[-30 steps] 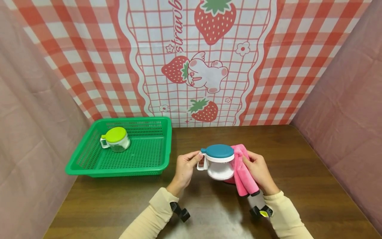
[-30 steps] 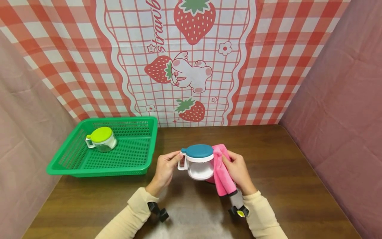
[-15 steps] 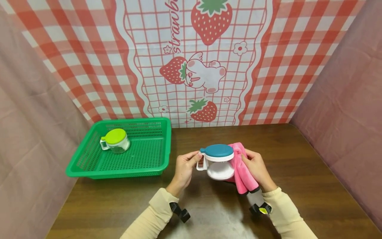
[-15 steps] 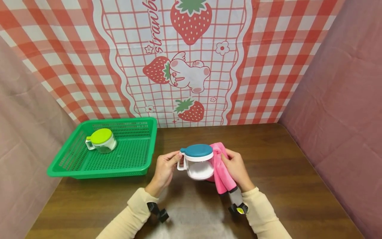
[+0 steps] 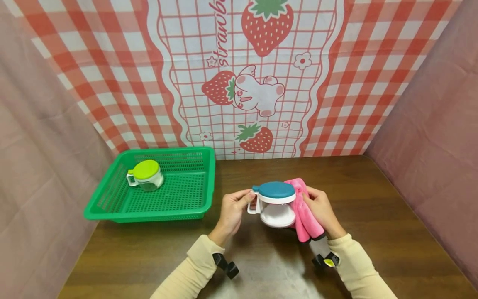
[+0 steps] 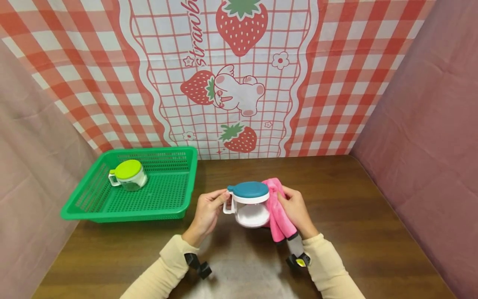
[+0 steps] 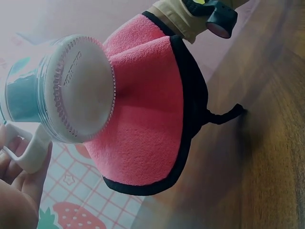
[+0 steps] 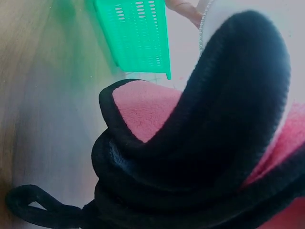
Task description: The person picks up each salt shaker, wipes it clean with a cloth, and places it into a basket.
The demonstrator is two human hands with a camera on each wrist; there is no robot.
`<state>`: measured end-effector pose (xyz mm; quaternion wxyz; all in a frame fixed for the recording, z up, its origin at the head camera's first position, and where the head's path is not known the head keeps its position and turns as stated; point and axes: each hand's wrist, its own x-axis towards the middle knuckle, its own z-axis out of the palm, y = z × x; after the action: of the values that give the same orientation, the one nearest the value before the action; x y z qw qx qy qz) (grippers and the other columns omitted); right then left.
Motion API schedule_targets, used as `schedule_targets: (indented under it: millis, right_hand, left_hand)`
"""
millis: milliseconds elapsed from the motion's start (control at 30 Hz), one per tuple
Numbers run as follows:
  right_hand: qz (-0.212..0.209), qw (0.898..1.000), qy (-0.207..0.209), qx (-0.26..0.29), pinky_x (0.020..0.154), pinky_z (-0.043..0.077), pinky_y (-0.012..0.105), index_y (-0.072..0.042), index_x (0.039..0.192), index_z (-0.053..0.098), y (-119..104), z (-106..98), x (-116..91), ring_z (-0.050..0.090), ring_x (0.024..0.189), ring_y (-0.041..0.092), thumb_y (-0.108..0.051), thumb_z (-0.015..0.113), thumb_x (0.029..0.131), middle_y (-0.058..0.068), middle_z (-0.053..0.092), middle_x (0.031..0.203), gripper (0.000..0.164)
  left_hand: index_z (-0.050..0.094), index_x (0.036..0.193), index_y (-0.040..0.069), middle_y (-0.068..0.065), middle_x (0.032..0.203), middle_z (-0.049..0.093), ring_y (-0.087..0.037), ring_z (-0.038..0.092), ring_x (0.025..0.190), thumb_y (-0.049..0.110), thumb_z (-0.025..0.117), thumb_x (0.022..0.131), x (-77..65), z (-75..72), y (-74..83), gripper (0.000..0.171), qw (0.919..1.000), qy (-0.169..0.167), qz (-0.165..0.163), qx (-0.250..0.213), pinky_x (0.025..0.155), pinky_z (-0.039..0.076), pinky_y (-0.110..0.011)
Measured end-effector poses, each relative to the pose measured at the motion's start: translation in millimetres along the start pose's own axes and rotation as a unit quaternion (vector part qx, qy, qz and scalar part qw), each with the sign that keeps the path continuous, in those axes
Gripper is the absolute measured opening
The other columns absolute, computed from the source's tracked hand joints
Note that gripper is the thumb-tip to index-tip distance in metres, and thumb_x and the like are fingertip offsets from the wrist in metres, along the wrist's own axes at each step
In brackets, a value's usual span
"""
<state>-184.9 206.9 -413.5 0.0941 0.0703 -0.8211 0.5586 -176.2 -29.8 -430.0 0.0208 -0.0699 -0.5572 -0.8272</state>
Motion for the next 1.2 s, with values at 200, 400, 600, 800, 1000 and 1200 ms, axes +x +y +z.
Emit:
schedule_targets:
  millis: [200,400,600,800,1000,1200]
  right_hand:
    - [0.009,1.000,-0.002,0.009,0.063,0.045,0.013,0.017,0.107,0.064,1.0,0.8,1.0,0.051,0.069,-0.004,0.001,0.053,0.094,-0.027,0.057,0.074,0.023]
    - [0.005,1.000,-0.008,0.021,0.061,0.045,0.015,0.018,0.104,0.064,3.7,1.7,1.2,0.052,0.068,-0.003,0.000,0.055,0.094,-0.026,0.058,0.072,0.022]
    - [-0.001,1.000,-0.009,0.020,0.060,0.045,0.015,0.017,0.099,0.064,5.7,2.6,3.5,0.052,0.068,-0.003,-0.001,0.056,0.094,-0.025,0.058,0.071,0.020]
    - [0.008,0.999,-0.016,0.026,0.063,0.046,0.014,0.018,0.107,0.063,6.3,2.6,4.6,0.052,0.071,-0.004,-0.001,0.055,0.095,-0.028,0.058,0.074,0.024]
    - [0.006,0.999,-0.019,0.031,0.063,0.046,0.015,0.019,0.105,0.063,8.0,4.2,6.5,0.053,0.070,-0.004,-0.001,0.055,0.095,-0.027,0.059,0.073,0.023]
    - [0.013,1.000,-0.021,0.017,0.061,0.046,0.016,0.016,0.101,0.064,8.2,5.9,8.5,0.053,0.067,-0.002,-0.004,0.056,0.095,-0.024,0.059,0.070,0.022]
  left_hand:
    - [0.055,0.113,-0.027,0.013,0.075,0.071,-0.002,0.064,0.072,-0.005,0.058,0.091,-0.6,0.7,0.2,0.031,0.9999,0.003,-0.010,-0.003,0.067,0.054,-0.019]
    - [0.056,0.112,-0.027,0.012,0.076,0.071,-0.002,0.064,0.073,-0.004,0.058,0.091,-1.2,0.7,0.6,0.032,0.9999,-0.002,-0.016,-0.003,0.068,0.054,-0.021]
    - [0.056,0.112,-0.027,0.012,0.077,0.072,-0.002,0.065,0.073,-0.003,0.059,0.091,-1.6,2.1,2.0,0.032,0.9999,-0.006,-0.014,-0.005,0.069,0.055,-0.021]
    - [0.057,0.111,-0.026,0.011,0.077,0.072,-0.002,0.065,0.073,-0.004,0.059,0.091,-2.0,3.8,2.5,0.031,0.9999,-0.001,-0.013,-0.005,0.068,0.055,-0.020]
    - [0.057,0.111,-0.026,0.011,0.075,0.071,-0.003,0.064,0.072,-0.004,0.059,0.090,-1.2,3.5,0.9,0.031,0.9998,0.004,-0.018,-0.002,0.068,0.054,-0.022]
    - [0.059,0.110,-0.025,0.012,0.077,0.072,-0.003,0.064,0.072,-0.003,0.060,0.090,-2.3,4.5,1.8,0.029,0.9999,0.004,-0.009,0.006,0.067,0.054,-0.020]
